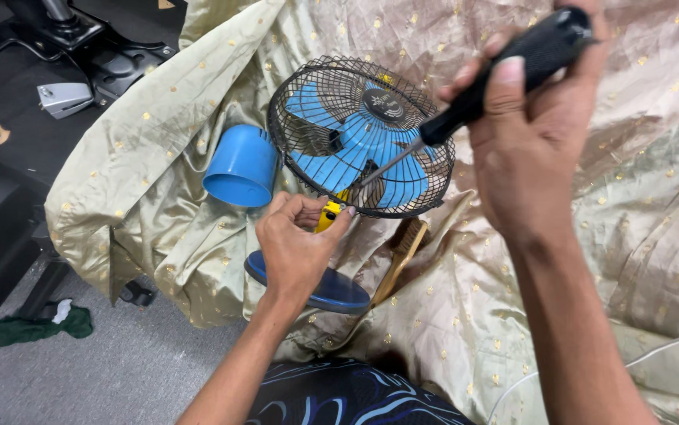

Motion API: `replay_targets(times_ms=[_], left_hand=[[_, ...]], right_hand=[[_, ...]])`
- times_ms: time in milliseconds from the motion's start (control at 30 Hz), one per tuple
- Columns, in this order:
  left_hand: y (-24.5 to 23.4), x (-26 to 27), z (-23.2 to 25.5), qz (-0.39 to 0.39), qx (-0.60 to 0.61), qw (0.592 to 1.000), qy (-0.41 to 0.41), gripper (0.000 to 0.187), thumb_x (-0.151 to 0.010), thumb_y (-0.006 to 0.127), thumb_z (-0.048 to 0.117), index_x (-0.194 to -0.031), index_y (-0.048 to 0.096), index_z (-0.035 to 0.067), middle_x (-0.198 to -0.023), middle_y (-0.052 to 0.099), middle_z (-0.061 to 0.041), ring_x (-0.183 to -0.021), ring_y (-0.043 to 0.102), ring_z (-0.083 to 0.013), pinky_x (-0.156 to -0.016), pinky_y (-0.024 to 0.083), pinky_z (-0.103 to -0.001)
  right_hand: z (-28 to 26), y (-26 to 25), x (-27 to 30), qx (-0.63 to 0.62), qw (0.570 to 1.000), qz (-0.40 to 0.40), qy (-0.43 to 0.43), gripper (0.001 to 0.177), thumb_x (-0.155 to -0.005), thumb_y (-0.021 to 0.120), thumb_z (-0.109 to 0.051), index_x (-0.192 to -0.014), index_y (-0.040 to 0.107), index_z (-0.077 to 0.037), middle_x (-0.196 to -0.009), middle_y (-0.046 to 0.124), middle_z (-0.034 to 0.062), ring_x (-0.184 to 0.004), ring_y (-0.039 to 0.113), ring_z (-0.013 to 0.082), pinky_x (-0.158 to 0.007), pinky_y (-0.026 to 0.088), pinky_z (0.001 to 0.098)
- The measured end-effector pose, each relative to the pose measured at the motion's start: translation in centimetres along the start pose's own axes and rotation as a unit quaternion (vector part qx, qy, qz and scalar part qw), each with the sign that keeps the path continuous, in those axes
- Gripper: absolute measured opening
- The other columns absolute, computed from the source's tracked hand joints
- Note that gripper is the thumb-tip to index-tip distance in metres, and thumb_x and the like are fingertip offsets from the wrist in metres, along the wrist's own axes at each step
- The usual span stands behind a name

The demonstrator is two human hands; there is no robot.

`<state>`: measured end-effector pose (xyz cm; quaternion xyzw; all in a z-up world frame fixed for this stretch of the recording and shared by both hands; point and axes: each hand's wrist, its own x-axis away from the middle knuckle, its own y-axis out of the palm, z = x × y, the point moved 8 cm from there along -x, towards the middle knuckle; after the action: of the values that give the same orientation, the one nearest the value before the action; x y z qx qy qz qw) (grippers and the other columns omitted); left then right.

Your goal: The person uses a screwdriver to loosen and remove screws from the front grille of a small electric fan. They detach the grille, set it aside, and continue to manipulate the fan body and base while holding the screwdriver.

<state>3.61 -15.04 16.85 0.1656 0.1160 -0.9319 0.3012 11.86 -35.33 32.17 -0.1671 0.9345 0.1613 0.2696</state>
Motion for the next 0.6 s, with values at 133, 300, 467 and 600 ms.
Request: replay_targets(times_ms=[133, 300, 467, 600], left_hand=[[0.0, 0.1, 0.1, 0.008, -0.030, 0.999, 0.006, 0.028, -0.071, 0.092, 0.015, -0.083, 0.075, -0.004, -0.077, 0.065, -0.006, -0.064, 0.065, -0.0119, -0.060, 0.054, -0.028], [-0.2, 0.1, 0.0, 0.002, -0.012, 1.000, 0.001, 0.027, -0.073, 0.091, 0.014, -0.085, 0.075, -0.004, -0.079, 0.065, -0.006, -0.065, 0.065, -0.0108, -0.060, 0.055, -0.026], [-0.2, -0.1, -0.2, 0.000, -0.010, 1.000, -0.008, 0.027, -0.073, 0.090, 0.014, -0.085, 0.075, -0.004, -0.078, 0.065, -0.006, -0.065, 0.066, -0.0109, -0.060, 0.055, -0.025], [0.1, 0.1, -0.2, 0.003, -0.028, 1.000, -0.014, 0.027, -0.071, 0.091, 0.014, -0.084, 0.076, -0.004, -0.077, 0.066, -0.006, -0.065, 0.068, -0.0119, -0.061, 0.056, -0.026]], right_hand=[[1.1, 3.4, 0.2, 0.051, 0.996, -0.075, -0.021, 0.045, -0.124, 0.053, -0.003, -0.153, 0.022, -0.015, -0.113, 0.052, 0.0096, -0.096, 0.057, 0.0167, -0.095, 0.056, 0.0348], [1.8, 3.9, 0.4, 0.115, 0.989, -0.095, -0.019, 0.045, -0.122, 0.055, -0.006, -0.152, 0.022, -0.014, -0.106, 0.053, 0.0079, -0.095, 0.059, 0.0152, -0.093, 0.058, 0.0329], [1.6, 3.6, 0.5, 0.103, 0.990, -0.094, -0.019, 0.045, -0.123, 0.055, -0.007, -0.153, 0.022, -0.014, -0.107, 0.053, 0.0076, -0.096, 0.059, 0.0156, -0.093, 0.057, 0.0331], [1.2, 3.4, 0.6, 0.098, 0.991, -0.087, -0.005, 0.045, -0.123, 0.053, -0.008, -0.153, 0.021, -0.015, -0.106, 0.052, 0.0081, -0.095, 0.059, 0.0161, -0.092, 0.057, 0.0333]])
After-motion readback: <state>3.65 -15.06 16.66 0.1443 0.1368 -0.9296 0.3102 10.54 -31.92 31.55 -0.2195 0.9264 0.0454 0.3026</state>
